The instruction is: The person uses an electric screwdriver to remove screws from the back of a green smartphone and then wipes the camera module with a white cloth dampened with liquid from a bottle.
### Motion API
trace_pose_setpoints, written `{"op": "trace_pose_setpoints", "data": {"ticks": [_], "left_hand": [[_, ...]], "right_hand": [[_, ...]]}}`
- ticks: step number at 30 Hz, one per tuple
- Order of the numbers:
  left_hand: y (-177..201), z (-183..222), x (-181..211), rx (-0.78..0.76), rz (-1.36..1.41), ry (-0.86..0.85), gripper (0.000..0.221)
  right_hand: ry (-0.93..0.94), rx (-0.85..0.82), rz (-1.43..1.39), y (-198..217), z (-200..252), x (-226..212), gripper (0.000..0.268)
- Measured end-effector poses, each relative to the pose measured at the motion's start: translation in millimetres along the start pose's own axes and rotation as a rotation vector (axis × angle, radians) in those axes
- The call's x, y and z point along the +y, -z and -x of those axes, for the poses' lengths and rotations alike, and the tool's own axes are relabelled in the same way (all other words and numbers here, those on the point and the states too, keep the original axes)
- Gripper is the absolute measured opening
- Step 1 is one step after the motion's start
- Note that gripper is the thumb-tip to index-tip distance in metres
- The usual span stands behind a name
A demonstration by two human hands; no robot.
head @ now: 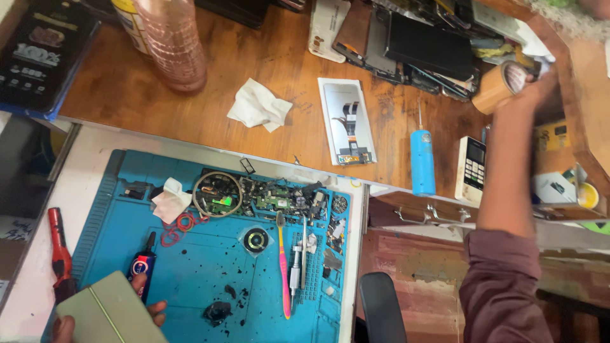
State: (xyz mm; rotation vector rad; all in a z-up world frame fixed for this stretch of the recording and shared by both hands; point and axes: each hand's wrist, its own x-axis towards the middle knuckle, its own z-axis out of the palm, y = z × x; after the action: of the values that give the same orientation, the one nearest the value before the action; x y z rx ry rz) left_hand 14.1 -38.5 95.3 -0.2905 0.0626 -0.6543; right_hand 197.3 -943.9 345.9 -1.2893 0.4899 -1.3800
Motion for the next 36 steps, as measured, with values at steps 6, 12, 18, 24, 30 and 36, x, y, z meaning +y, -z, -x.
{"op": "trace_pose_setpoints", "data": {"ticks": [6,12,18,24,30,36], "left_hand": [[-27.3,-7.1,-5.6,0.038,-0.105,0.02,0.076],[-29.1,-7.1,-16.6,0.124,-0.194,0.012,0.078],[-40.6,-6.5,-32.3,0.02,-0.024,-0.019,0.073],[-24.4,-2.9,-20.7,0.339,-0.587,-0.051,0.093],[-4.6,6.8,-24.6,0.252,-0.542,-0.09,0.089],[-26.4,-3.2,-24.5,0.398,-0.675,-0.107,0.09]], "right_hand": [[-0.381,-0.158,-0.423,32.6,61.0,-12.5,0.041],[-0.662,-0.379,-0.551,23.3,128.8,-54.0,0.043],[-0.674,-0.496,-0.5,0.0,133.8,-69.2,0.041],[-0.341,-0.949,0.293,-24.5,168.6,-106.7,0.021],[0.11,-0.917,0.645,-16.6,213.3,-136.6,0.017],[0.158,-0.764,0.35,-5.9,200.1,-135.6,0.019]]}}
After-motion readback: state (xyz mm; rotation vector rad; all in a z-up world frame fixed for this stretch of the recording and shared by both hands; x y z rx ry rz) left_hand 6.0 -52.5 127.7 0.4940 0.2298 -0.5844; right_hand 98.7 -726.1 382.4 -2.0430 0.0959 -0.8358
